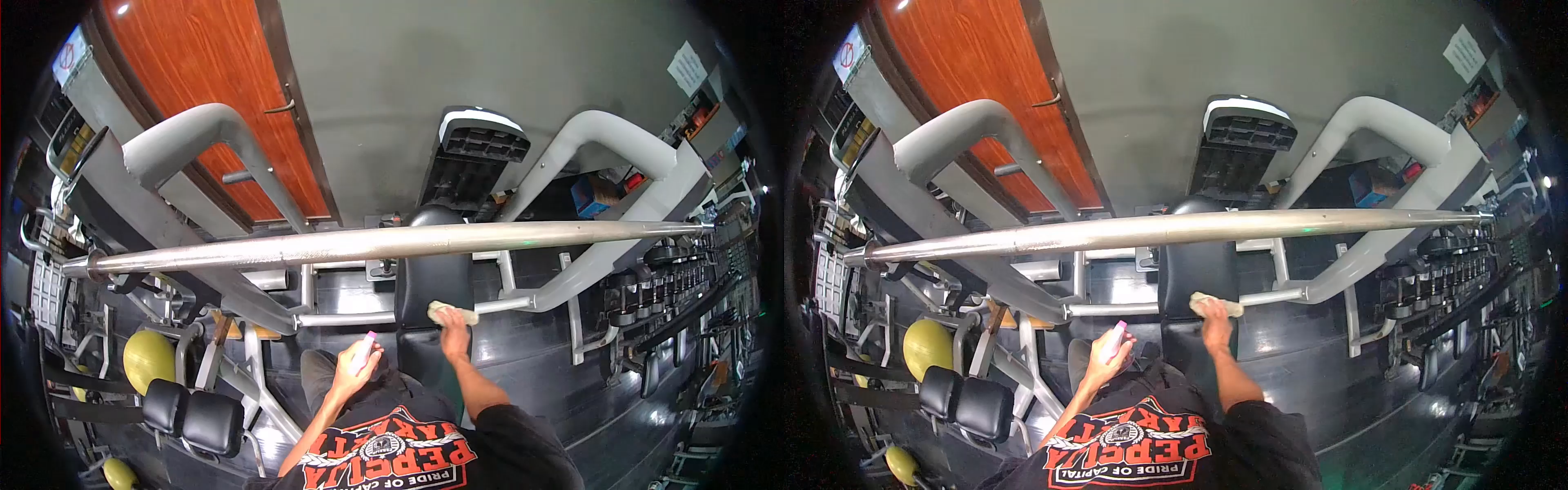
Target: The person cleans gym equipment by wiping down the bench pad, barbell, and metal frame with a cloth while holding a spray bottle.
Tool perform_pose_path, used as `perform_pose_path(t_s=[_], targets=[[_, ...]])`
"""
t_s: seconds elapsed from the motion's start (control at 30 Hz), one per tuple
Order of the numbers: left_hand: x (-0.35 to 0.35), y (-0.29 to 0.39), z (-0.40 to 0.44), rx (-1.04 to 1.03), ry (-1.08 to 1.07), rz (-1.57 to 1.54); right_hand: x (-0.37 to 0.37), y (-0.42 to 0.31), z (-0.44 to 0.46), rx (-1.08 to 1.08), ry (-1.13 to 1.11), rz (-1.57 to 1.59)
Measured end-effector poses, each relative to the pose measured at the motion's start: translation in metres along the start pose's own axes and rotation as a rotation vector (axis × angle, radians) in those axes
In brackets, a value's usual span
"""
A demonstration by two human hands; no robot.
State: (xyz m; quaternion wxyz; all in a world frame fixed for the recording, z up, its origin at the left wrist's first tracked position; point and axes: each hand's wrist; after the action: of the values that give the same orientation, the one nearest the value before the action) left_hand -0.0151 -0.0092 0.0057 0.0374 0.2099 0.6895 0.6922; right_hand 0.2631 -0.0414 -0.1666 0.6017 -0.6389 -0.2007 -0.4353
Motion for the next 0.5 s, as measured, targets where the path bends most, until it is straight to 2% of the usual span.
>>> perform_pose_path(t_s=[0.2, 0.3, 0.43, 0.5], targets=[[-0.001, -0.003, -0.002, -0.080, -0.001, 0.038, -0.072, -0.062, -0.014, 0.091, -0.197, -0.105], [-0.001, -0.004, -0.002, -0.044, -0.050, 0.042, -0.054, -0.058, -0.013, 0.199, -0.234, -0.133], [-0.001, -0.001, 0.001, -0.073, -0.067, 0.062, -0.016, -0.010, -0.008, 0.398, -0.357, -0.302], [-0.001, -0.002, 0.002, -0.196, 0.008, 0.085, -0.007, 0.010, -0.009, 0.377, -0.319, -0.226]])
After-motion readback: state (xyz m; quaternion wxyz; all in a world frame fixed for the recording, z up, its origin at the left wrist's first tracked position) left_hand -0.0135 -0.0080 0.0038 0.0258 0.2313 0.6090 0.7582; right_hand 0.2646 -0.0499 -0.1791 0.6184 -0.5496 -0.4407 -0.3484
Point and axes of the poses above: each hand's wrist, its own z-axis towards the middle knuckle, its own x-axis out of the back of the hand, y = z × x, and after that the axes turned 6 degrees about z, right-handed
